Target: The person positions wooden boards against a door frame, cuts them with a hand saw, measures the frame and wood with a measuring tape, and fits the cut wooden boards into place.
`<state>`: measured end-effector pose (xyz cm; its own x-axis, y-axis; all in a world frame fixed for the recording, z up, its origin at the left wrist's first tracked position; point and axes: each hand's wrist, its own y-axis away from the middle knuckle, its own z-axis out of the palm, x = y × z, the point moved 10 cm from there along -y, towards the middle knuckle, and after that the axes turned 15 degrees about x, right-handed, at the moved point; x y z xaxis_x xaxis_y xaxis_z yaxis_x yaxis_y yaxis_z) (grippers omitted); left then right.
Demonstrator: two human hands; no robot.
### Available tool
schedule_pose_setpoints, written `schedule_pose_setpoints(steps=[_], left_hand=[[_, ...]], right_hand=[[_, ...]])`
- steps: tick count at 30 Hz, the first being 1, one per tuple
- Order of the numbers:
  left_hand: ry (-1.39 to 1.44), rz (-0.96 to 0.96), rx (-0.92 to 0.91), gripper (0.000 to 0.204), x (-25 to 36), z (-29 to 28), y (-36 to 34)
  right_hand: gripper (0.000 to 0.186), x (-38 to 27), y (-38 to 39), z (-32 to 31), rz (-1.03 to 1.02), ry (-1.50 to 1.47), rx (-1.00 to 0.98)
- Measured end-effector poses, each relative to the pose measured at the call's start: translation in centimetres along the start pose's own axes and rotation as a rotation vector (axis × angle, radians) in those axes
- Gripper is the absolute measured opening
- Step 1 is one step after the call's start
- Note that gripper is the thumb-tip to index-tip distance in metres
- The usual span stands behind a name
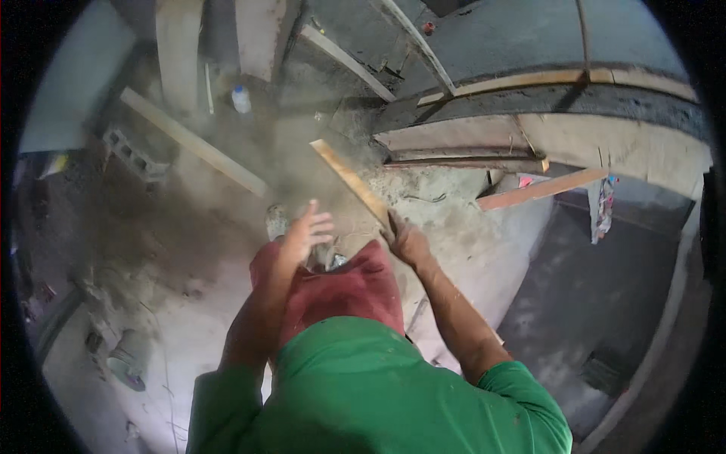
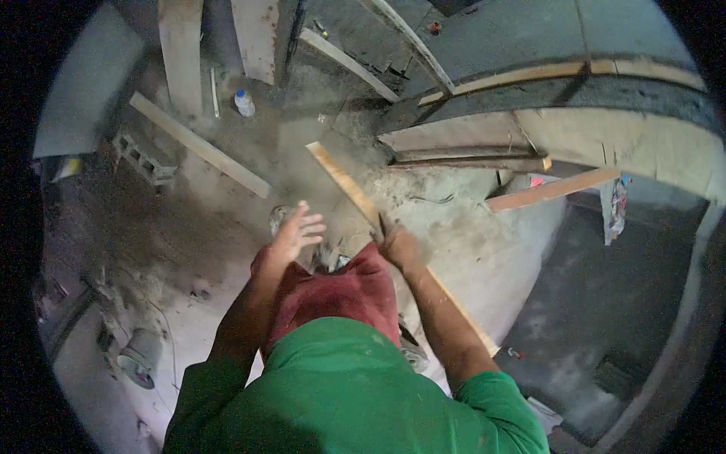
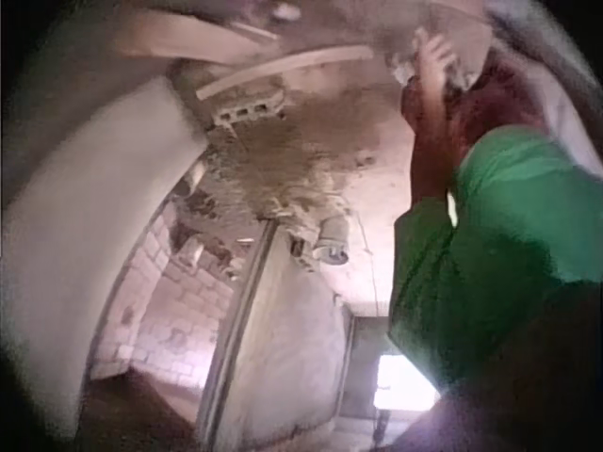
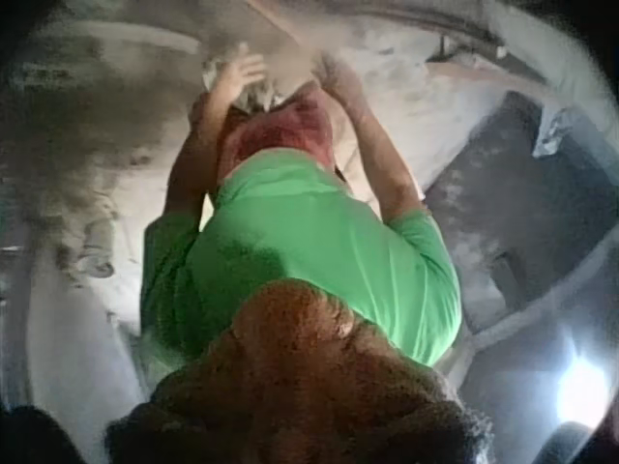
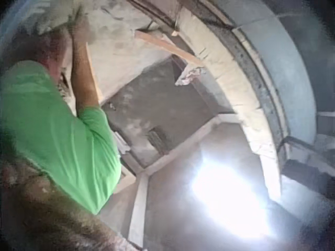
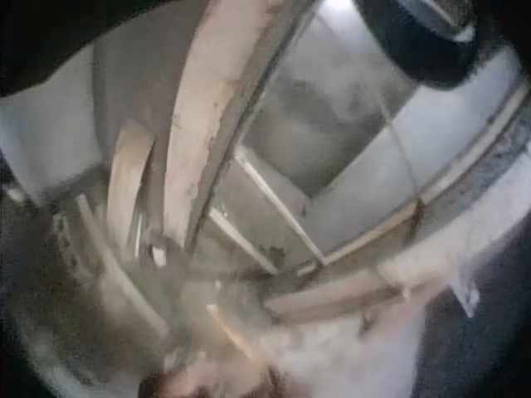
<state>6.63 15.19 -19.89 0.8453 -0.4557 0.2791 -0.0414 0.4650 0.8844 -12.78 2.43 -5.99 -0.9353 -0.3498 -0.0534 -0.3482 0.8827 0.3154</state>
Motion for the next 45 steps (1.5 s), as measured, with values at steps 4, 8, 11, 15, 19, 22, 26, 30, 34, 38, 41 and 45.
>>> schedule_pose_setpoints(steps=[4,8,11,15,19,22,26,30,34,38,41,45], left_hand=[[0.113,0.187,0.018,0.063,1.7,-14.8,-5.3],[0.037,0.208,0.729,0.043,-2.6,-31.0,-4.2],[-0.146,0.174,0.896,0.050,-3.8,-30.9,0.5],[-0.012,0.137,0.938,0.073,-14.6,-27.8,-3.4],[-1.136,0.058,1.104,0.086,-13.5,-17.4,-5.6],[-1.006,-0.257,1.087,0.082,-11.5,-15.3,-6.0],[-1.096,-0.064,1.140,0.071,-10.9,-14.7,-6.4],[-1.086,-0.007,1.090,0.071,-10.4,-14.8,-7.0],[-1.074,0.038,1.094,0.072,-9.5,-15.1,-6.7],[-1.081,-0.050,1.114,0.073,-10.4,-16.3,-6.3],[-1.102,-0.059,1.115,0.073,-11.5,-17.4,-5.8],[-1.099,-0.053,1.081,0.072,-11.9,-17.9,-6.3]], right_hand=[[0.042,3.2,-11.1,0.7,-0.018,0.067,-0.050],[0.035,10.7,-22.5,8.6,-0.091,0.101,-0.185],[0.034,14.9,-27.2,15.9,0.553,-0.161,-0.381],[0.031,19.4,-36.9,26.4,0.503,-0.356,-0.474],[0.034,18.0,-40.8,29.2,0.840,-0.516,-0.220],[0.033,17.6,-42.4,31.3,0.917,-0.376,-0.285],[0.030,19.1,-43.4,34.2,0.861,-0.430,-0.300],[0.023,18.6,-44.7,36.2,0.561,-0.197,-0.458],[0.017,20.7,-46.2,38.8,0.253,-0.006,-0.580],[0.016,20.6,-42.8,38.9,0.435,-0.327,-0.608],[0.013,16.3,-37.4,34.8,0.866,-0.526,-0.488],[0.028,17.5,-37.4,32.4,0.798,-0.491,-0.485]])
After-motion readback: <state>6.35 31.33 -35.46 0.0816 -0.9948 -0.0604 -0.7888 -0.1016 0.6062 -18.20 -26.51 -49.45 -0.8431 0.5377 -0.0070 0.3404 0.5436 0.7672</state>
